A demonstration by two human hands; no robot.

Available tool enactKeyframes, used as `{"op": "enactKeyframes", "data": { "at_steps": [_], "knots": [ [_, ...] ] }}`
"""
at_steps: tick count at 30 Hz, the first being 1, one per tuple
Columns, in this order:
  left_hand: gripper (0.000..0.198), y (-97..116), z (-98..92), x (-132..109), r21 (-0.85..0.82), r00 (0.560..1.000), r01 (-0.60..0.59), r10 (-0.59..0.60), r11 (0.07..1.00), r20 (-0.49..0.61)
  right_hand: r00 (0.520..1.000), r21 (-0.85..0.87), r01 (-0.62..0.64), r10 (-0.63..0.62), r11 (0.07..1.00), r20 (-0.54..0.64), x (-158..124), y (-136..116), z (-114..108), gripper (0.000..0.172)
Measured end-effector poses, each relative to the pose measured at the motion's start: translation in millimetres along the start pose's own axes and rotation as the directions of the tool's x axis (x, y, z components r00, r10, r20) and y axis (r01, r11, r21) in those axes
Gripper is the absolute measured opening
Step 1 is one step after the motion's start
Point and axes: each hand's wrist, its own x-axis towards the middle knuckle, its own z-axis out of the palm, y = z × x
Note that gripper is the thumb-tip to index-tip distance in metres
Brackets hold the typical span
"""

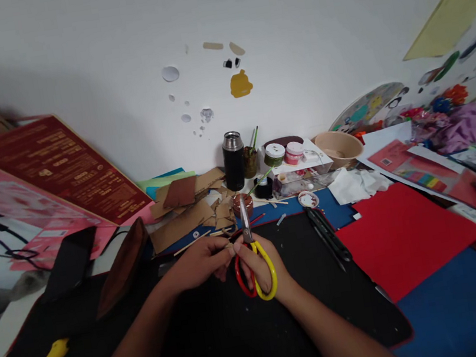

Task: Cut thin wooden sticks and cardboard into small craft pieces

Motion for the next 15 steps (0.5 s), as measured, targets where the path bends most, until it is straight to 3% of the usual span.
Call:
{"op": "enactKeyframes", "data": {
  "at_steps": [8, 15],
  "knots": [
    [0.034, 7.0, -2.4, -1.9, -0.148, 1.0, -0.015, 0.012, 0.989, -0.019, 1.0, 0.112, -0.015, 0.013, 0.994, 0.017, 2.5, -3.2, -3.7, 0.042],
    [0.031, 2.9, 0.4, -1.5, -0.243, 0.999, -0.048, 0.047, 0.969, -0.01, 0.998, 0.191, -0.026, 0.014, 0.981, 0.067, 2.4, -3.5, -4.3, 0.041]
  ]
}}
